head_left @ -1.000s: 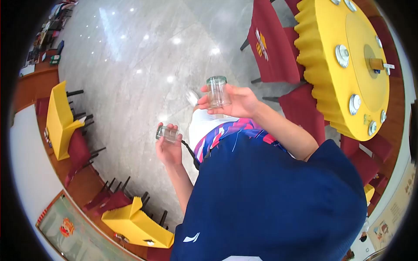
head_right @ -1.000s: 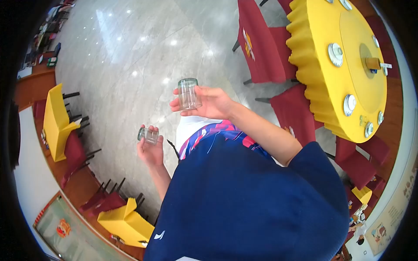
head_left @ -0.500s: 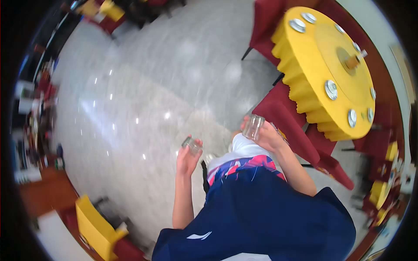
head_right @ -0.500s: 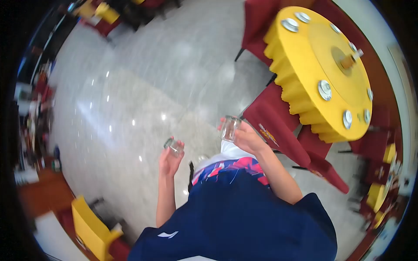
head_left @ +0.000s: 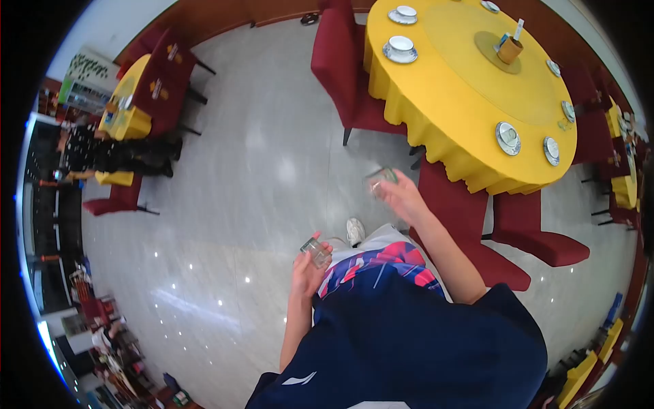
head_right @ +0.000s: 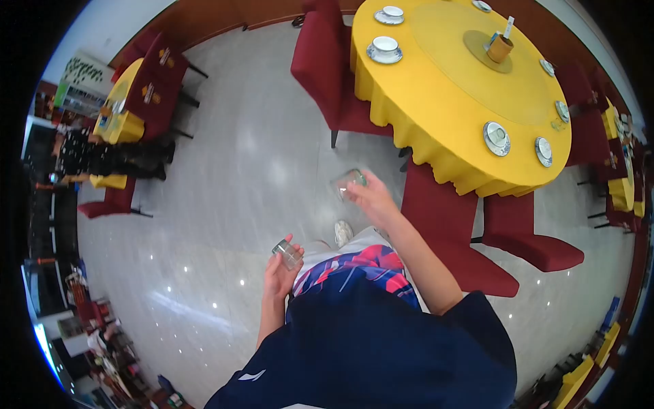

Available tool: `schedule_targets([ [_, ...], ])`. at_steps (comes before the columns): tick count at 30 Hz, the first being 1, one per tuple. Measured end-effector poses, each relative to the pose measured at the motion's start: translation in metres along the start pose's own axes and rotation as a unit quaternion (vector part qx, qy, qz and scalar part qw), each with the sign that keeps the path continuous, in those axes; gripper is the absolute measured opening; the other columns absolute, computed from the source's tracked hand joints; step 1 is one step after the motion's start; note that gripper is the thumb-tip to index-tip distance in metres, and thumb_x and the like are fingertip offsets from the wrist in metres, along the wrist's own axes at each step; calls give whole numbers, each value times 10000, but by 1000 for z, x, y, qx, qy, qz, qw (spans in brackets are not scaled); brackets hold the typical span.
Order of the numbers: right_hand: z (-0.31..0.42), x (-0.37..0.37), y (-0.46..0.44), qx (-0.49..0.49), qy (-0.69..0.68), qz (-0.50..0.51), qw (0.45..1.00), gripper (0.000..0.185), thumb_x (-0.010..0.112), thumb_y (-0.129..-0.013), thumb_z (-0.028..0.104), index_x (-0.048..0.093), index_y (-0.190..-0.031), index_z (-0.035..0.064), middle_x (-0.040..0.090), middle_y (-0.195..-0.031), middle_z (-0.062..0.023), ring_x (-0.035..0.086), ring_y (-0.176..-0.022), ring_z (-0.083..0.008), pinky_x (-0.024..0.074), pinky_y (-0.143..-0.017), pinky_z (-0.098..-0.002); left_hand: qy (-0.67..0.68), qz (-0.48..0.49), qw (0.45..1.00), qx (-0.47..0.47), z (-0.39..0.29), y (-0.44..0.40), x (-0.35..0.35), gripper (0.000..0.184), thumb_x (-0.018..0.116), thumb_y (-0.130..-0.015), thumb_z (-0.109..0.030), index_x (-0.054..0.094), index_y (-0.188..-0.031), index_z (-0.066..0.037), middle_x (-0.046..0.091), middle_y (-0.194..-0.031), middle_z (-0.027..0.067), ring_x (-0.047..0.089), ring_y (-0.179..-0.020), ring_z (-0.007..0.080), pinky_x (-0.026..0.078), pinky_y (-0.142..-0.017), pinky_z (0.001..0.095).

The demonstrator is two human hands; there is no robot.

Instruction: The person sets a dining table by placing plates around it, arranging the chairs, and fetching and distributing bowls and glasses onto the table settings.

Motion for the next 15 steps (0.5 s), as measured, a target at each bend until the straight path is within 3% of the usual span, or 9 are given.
schedule_targets([
  [2,33,9,-67,-53,53,-26,997,345,640,-925,157,501,-1220,42,625,-1144,-117,611,-1094,-207,483,-890,-314,-14,10,1000,4,-39,-44,2,611,595,-949,-206,317,-1455,-7,564,-1256,184,539,-1193,305,459,-989,411],
  [4,64,9,-132,-92,79,-112,986,363,659,-928,252,514,-1184,39,657,-1028,-93,628,-911,-152,475,-774,-276,-33,6,999,7,-73,-98,7,610,604,-945,-196,322,-1453,-12,562,-1259,179,540,-1192,301,458,-996,408],
  [5,79,8,-160,-97,82,-123,984,363,659,-928,252,514,-1184,39,657,-1028,-93,628,-911,-152,475,-774,-276,-52,-5,998,21,-89,-127,8,610,613,-940,-185,326,-1451,-16,560,-1263,175,541,-1191,297,457,-1004,406],
  [8,119,8,-230,-126,108,-147,975,286,569,-979,343,558,-1094,82,658,-958,-47,593,-827,-99,461,-729,-262,-33,35,999,-8,-129,-221,14,603,617,-937,-157,329,-1447,-15,549,-1273,171,539,-1196,288,455,-1010,405],
  [10,144,12,-274,-151,-16,-247,957,320,567,-970,409,557,-1029,95,621,-818,-15,543,-699,-85,432,-641,-241,-21,59,998,-30,-155,-276,27,600,609,-938,-135,320,-1447,-2,545,-1273,177,534,-1203,283,449,-1023,406],
  [15,174,-59,-378,-237,100,-333,907,376,614,-923,452,532,-960,86,505,-706,1,453,-594,-74,358,-535,-211,-22,103,992,-63,-216,-395,55,611,601,-939,-116,297,-1453,13,544,-1274,182,530,-1211,288,421,-1057,411],
])
Point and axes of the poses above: each hand's wrist, its own y-axis away from the middle knuckle, its own x-axis out of the palm, z = x × y, the point moved 1 cm from there along -y, towards the middle knuckle
